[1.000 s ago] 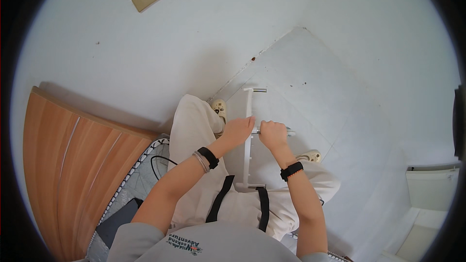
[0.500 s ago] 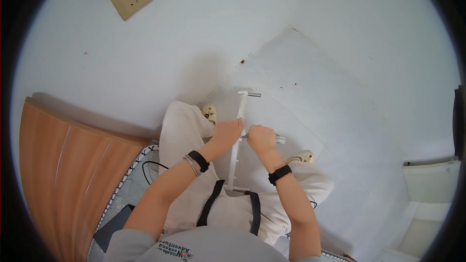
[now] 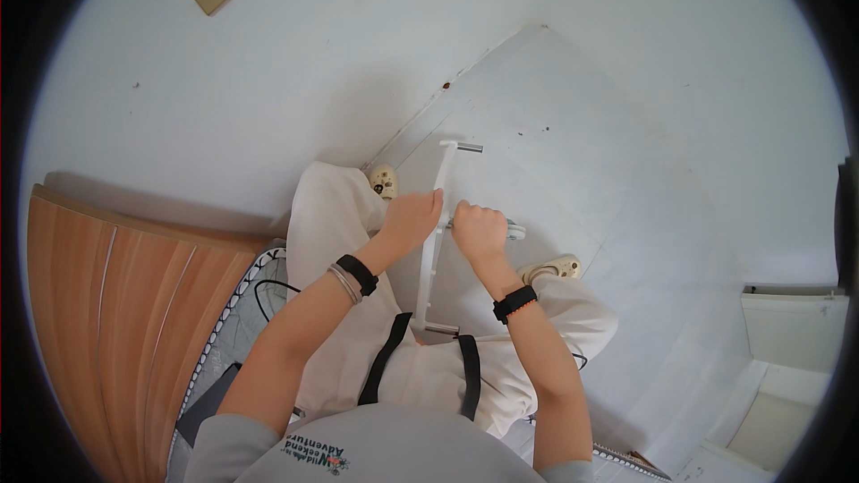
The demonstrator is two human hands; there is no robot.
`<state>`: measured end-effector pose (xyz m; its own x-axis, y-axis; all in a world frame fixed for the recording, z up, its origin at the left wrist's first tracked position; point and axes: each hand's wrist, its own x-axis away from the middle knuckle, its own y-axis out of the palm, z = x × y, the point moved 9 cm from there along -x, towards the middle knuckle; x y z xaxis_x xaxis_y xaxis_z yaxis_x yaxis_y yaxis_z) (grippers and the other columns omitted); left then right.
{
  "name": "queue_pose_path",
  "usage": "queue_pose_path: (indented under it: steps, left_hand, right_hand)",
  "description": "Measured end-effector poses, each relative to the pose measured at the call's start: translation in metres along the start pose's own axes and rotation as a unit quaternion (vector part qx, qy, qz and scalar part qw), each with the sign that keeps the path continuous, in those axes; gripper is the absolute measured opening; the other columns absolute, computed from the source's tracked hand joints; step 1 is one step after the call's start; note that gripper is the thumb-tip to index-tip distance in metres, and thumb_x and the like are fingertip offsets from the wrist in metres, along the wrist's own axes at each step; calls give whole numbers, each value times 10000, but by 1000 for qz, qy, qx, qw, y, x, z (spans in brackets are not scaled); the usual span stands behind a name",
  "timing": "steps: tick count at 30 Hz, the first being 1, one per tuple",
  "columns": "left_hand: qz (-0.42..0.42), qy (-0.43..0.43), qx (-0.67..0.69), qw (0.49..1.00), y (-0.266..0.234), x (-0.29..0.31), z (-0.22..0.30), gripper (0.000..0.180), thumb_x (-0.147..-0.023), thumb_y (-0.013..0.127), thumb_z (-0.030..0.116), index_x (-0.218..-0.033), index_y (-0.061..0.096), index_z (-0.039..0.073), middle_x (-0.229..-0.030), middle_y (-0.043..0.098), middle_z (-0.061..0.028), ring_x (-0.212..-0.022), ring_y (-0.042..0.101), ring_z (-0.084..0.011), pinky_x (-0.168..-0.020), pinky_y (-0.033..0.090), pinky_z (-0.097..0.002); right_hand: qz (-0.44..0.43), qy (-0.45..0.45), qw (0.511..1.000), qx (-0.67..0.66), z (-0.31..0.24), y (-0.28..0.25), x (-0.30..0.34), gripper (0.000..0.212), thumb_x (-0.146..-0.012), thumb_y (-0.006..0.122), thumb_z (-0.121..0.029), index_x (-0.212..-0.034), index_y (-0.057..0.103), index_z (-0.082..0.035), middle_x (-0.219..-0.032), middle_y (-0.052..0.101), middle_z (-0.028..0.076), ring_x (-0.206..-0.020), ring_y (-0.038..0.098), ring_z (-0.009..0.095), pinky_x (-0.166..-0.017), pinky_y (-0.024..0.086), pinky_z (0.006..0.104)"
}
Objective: The recorder is assembling a white plastic utility cart with metal legs.
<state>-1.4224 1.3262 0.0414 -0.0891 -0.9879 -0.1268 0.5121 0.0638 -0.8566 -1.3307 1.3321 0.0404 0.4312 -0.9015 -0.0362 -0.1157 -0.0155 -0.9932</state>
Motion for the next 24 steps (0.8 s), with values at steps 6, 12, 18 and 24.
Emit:
queue_pose_path:
  steps: [6,12,18,24]
  left_hand:
    - [18,5,-71,997,-4,-1,0,417,-910,343,252,-632,570,39,-529,546,-158,-475,543,-329,-446,432,-420]
    - [-34,-65,-20,997,2,4,-2,442,-921,324,288,-679,588,29,-561,547,-183,-532,548,-360,-508,446,-442]
    - [-38,-71,13,997,0,8,11,472,-923,301,304,-674,584,20,-557,546,-184,-536,546,-365,-526,440,-456]
    - [-71,-86,-26,993,9,4,6,379,-908,312,237,-687,565,61,-545,552,-148,-506,547,-328,-475,438,-424]
  right_hand:
    - [-19,15,1000,9,-3,-5,-4,60,-683,570,-95,-634,603,-101,-576,613,86,-539,628,247,-482,476,328]
    - [-99,-6,995,-21,0,-1,-3,75,-644,560,-96,-649,620,-52,-610,608,146,-553,623,291,-508,490,365]
    - [-217,6,975,-52,10,12,0,137,-663,532,-116,-709,631,-33,-719,629,171,-660,626,331,-600,502,384]
    - [-268,21,961,-60,12,15,-3,153,-672,523,-122,-741,631,-38,-761,634,167,-706,624,332,-632,496,393]
